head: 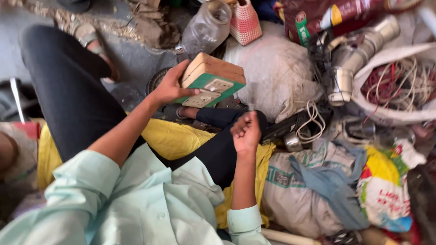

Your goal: Cleaning and repairing an electrical switchbox in a workshop.

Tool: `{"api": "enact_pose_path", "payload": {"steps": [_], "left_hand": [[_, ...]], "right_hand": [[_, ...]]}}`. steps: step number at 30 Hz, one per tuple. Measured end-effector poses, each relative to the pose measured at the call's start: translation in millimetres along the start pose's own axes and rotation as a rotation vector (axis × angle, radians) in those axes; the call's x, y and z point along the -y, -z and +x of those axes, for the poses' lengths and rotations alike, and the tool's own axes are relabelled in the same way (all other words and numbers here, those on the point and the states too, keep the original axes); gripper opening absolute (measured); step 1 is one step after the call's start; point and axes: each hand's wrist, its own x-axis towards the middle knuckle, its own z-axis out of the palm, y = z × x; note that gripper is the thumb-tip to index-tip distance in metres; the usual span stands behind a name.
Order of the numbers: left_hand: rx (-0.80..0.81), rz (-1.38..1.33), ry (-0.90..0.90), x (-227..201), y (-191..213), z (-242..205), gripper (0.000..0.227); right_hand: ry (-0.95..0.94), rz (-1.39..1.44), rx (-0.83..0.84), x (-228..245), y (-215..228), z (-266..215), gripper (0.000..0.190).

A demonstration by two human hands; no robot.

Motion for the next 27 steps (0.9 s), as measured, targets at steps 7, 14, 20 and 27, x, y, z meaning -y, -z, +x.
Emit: {"api": "enact_pose_path", "payload": {"steps": [7, 14, 20, 27], "left_hand": [[0.036, -0.16, 0.134, 2.4, 3.3, 2.6, 0.073], [0.005, -0.202, 0.176, 11.7, 8.0, -0.6, 0.077], [-0.089, -0.949, 0.289, 54.2, 19.9, -7.8, 0.074], [-0.194, -1.198, 0.316, 75.9, 29.5, -19.5, 0.082]], "right_hand": [[0.149, 0.009, -0.116, -17.3, -26.2, -19.4, 0.033], [0.167, 0.036, -0.044, -18.2, -57.8, -24.7, 0.037], [0.278, 0.067, -0.149, -22.4, -64.9, -42.7, 0.036], [0.772, -0.421, -0.203, -67.1, -82.1, -71.7, 0.032]]}}
